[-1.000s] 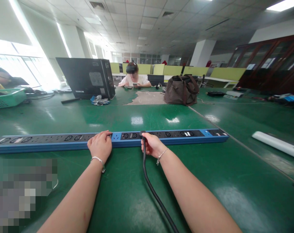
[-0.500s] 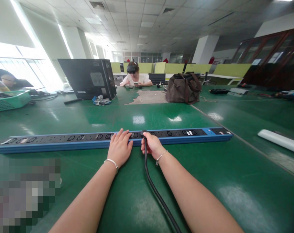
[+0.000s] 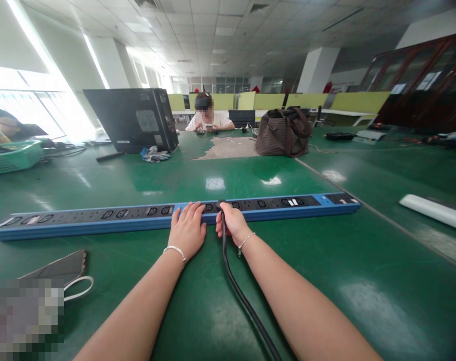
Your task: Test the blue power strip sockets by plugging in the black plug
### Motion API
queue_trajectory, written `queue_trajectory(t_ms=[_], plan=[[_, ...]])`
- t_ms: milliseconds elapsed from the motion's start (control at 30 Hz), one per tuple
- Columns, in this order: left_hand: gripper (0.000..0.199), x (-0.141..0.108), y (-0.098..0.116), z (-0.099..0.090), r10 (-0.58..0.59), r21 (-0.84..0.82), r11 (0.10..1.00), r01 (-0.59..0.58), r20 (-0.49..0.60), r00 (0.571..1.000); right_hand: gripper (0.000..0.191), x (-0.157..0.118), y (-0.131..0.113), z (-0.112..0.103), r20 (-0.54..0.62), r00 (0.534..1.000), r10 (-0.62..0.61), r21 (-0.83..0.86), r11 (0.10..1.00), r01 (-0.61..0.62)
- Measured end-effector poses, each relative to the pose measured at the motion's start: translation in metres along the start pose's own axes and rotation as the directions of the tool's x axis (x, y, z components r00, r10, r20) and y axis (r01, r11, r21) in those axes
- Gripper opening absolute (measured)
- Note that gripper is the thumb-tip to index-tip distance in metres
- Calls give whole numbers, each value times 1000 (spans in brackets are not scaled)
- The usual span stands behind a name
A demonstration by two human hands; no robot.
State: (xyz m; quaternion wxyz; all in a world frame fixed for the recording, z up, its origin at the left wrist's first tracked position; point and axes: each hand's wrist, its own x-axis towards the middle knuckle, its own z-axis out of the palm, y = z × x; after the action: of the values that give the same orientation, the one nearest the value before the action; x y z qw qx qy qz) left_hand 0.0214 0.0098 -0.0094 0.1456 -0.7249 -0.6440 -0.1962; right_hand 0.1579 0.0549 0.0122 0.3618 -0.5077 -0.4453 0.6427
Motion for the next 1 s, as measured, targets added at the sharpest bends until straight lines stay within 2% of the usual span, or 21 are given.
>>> queue_trajectory(t_ms=[233, 367, 500, 567, 700, 767, 933, 1000], plan=[[54, -5, 10, 0, 18, 88, 996, -19, 12, 1000, 46, -2, -3, 1, -12, 1000, 13, 16, 1000, -13], [54, -5, 11, 2, 26, 73, 997, -27, 14, 1000, 43, -4, -7, 2, 5, 997, 82, 117, 990, -82], [54, -6, 11, 4, 70, 43, 997, -71, 19, 997, 42, -6, -8, 4, 14, 996, 94, 167, 981, -95], [53, -6, 11, 4, 75, 35, 996, -76, 23, 997, 43, -7, -8, 5, -6, 998, 70, 139, 988, -69], [53, -5, 10, 3, 74, 27, 997, -75, 32, 997, 43, -8, -3, 9, -80, 995, -52, 45, 997, 56], [54, -4, 9, 3, 78, 24, 997, -78, 34, 996, 44, -6, 1, 11, -95, 992, -85, 52, 995, 90], [53, -4, 8, 2, 81, 19, 996, -81, 32, 996, 45, -4, 5, 9, -106, 988, -109, 78, 990, 118], [52, -4, 8, 3, 78, 16, 997, -78, 28, 997, 45, -10, -2, 9, -64, 983, -174, 60, 982, 178]])
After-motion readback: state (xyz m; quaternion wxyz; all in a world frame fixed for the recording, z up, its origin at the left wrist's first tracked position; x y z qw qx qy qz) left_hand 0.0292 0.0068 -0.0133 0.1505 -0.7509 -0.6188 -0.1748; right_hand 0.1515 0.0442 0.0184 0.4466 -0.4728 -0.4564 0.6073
